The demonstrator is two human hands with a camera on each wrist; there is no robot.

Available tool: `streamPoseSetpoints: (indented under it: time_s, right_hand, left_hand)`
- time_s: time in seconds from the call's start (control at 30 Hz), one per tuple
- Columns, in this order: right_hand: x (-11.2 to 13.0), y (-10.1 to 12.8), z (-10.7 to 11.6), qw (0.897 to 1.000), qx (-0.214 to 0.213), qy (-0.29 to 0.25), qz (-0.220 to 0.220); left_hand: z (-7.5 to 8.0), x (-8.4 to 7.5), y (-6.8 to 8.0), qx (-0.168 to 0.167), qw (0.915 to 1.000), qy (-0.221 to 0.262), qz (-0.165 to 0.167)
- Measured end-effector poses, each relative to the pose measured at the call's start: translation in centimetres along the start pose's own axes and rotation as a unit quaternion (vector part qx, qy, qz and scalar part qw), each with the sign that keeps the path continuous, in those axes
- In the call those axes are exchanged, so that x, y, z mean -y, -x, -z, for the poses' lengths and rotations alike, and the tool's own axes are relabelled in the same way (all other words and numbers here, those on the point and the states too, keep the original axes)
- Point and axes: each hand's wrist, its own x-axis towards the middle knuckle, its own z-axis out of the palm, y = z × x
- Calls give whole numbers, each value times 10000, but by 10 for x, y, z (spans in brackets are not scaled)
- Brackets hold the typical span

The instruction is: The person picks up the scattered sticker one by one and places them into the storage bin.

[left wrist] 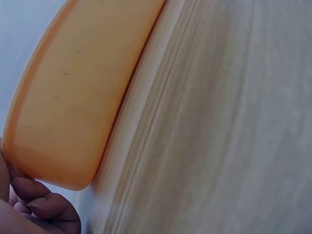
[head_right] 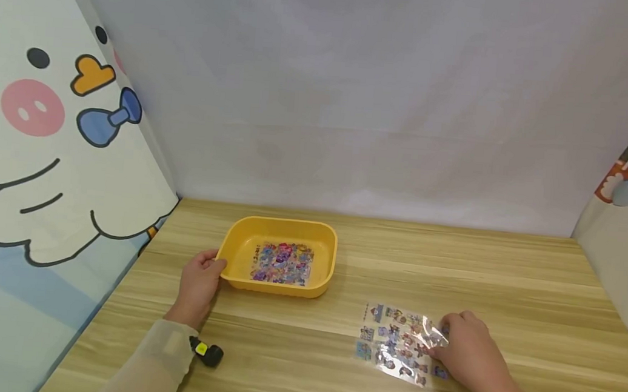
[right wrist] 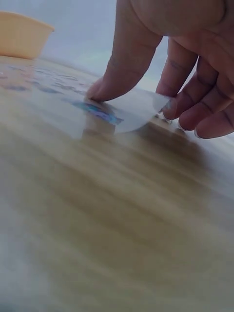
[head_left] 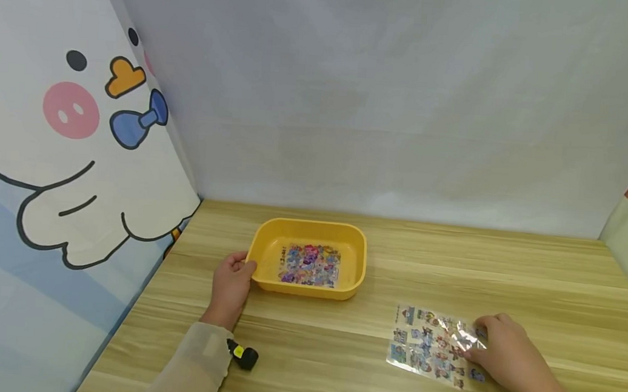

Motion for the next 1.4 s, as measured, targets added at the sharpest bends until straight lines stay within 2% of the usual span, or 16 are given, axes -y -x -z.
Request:
streamPoseSetpoints:
  time_s: [0.2,0.5,0.8,0.93,1.07,1.3,1.4]
  right_hand:
    - [0,-3,2,9998,128,-152,-60]
    - [-11,-3,0,9926,358,-1091,-396]
    - [-12,-5,0,9932,238,-1063,-399]
    - [-12,-5,3,9903,215,-1305,-430]
    - [-12,-4,8,9797,221,-1938,-472]
    - [-13,-6,12,9389,430,-3303,-870]
    - [-12,-6,14,9314,421,-3478,-988]
  left_hand:
    - [0,0,0,18,10000,-54,12]
    - [0,-2,0,37,9999,-102,46]
    - [-1,-2,0,-27,10000,-34,81]
    - [-1,-1,-1,-15,10000,-25,71]
    - [-1,0,-1,27,10000,-10,52]
    - [0,-1,1,31,10000,-47,-1]
    - [0,-1,1,36,10000,-68,-6]
